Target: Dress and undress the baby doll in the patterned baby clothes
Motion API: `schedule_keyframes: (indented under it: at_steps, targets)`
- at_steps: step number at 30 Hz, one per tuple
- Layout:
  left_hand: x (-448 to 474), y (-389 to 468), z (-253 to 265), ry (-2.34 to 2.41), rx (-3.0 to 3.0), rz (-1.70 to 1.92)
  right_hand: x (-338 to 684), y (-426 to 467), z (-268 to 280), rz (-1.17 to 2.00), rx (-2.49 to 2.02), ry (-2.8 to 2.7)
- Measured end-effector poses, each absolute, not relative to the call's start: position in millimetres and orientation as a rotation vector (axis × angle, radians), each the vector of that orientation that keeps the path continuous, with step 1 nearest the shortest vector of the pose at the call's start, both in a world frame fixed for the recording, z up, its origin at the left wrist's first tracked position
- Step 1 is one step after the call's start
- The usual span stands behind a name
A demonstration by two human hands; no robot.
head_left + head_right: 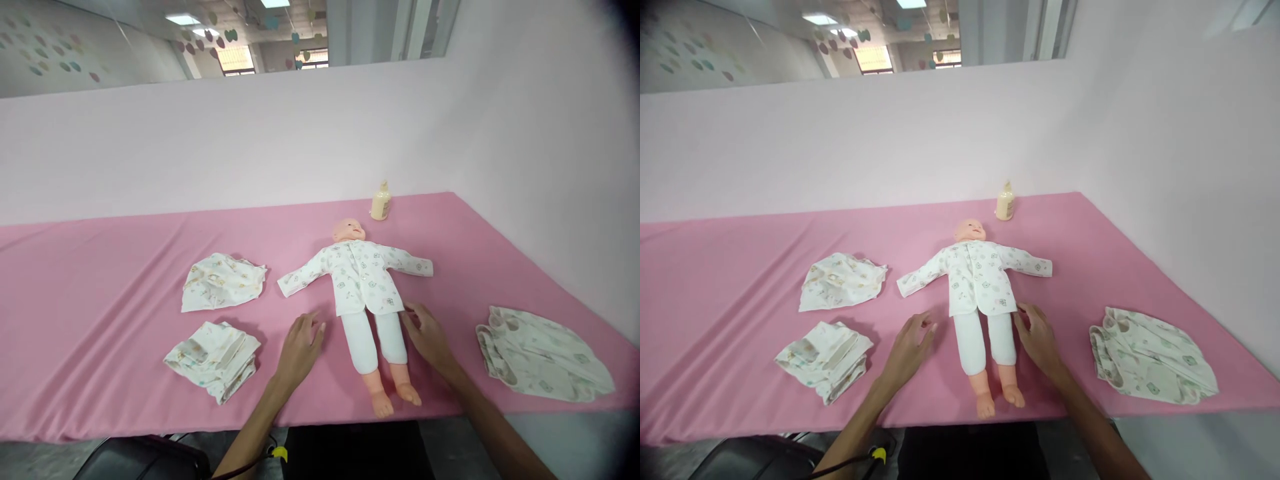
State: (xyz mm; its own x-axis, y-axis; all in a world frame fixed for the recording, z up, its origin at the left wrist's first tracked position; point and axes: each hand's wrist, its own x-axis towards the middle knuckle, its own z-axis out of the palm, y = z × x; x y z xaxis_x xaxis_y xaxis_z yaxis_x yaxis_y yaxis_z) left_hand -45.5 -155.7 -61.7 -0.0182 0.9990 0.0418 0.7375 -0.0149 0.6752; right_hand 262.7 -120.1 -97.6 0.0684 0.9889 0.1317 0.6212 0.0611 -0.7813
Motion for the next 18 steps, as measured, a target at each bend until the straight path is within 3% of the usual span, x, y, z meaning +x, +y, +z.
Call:
schedule_keyframes:
  at_steps: [8,14,18]
  targets:
    - [-131,-211,-62,2.324,1.734,0.979,259,-127,-95,0.581,-1.614,-1.749]
    - [-145,-238,-71,2.836,1.657,1.166,259,-128,-91,0.580,-1.614,-1.777]
    - [-146,-241,-89,2.903,1.659,0.906,259,-130,-89,0.597,-1.599,-1.782]
